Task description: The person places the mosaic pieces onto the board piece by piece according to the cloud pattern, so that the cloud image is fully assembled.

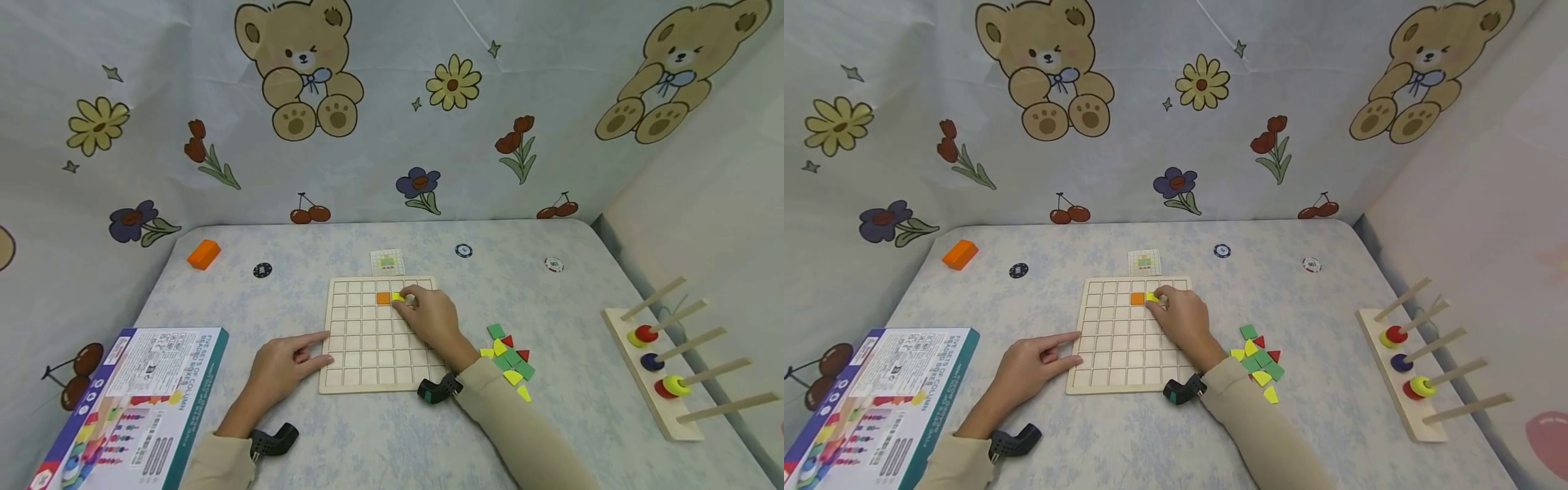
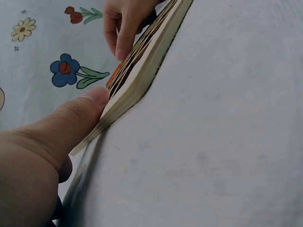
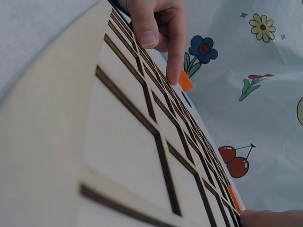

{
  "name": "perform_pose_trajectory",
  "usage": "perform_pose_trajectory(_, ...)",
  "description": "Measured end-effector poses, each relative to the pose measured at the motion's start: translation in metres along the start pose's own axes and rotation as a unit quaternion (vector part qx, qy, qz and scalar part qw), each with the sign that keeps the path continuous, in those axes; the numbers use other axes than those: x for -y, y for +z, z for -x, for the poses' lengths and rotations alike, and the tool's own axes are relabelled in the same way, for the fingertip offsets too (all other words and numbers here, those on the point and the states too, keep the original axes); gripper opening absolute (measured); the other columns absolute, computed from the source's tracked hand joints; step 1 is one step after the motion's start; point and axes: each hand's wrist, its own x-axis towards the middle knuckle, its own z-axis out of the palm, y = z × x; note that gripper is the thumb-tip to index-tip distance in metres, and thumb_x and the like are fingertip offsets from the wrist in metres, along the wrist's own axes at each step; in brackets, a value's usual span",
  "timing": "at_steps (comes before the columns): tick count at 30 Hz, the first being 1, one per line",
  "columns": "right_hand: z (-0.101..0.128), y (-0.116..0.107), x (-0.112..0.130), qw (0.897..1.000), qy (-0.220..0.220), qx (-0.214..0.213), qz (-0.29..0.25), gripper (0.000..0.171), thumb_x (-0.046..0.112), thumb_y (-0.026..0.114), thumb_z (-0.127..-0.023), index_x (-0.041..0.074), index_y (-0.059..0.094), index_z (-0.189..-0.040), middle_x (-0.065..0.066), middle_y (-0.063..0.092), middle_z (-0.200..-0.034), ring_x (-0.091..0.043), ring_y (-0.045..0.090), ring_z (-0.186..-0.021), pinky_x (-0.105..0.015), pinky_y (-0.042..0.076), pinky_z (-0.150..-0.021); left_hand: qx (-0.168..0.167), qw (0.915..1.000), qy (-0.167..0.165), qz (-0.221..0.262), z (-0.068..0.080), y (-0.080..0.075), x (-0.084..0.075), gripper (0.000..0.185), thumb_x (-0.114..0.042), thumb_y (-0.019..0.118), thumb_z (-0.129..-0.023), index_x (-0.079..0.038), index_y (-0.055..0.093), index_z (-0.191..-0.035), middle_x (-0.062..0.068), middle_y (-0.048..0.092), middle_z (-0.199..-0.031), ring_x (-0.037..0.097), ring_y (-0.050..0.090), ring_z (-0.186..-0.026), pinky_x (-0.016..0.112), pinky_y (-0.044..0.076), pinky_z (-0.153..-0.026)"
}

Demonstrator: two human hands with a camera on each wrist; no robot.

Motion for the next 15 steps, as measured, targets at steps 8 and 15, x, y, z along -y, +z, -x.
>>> perform_pose_trajectory(8,0.005,0.003,-0.002,1.0,-0.011,-0.012,-0.014,0.026,0.03,0.078,-0.093,0.01,0.077,-0.11,0.005,0.06,-0.061,-0.006,0.043,-0.044,-0.028,0.034,-0.043,0.003,1.0,0.001,-0.003,0.001,0.0,0.001,0.046,-0.051,0.081,-0.084,-0.028,0.075,-0.124,-0.018,0.037,-0.056,0.002,0.03,-0.051,0.025,0.032,-0.054)
perform_pose_trajectory(15,0.0,-0.013,0.0,0.999,0.017,0.025,-0.019,0.031,0.027,0.073,-0.097,0.01,0.074,-0.123,0.007,0.047,-0.054,-0.009,0.034,-0.042,-0.026,0.027,-0.044,0.001,0.9999,0.007,-0.009,0.0,-0.001,0.0,0.045,-0.049,0.081,-0.085,-0.028,0.076,-0.124,-0.018,0.037,-0.056,0.002,0.029,-0.05,0.025,0.03,-0.053)
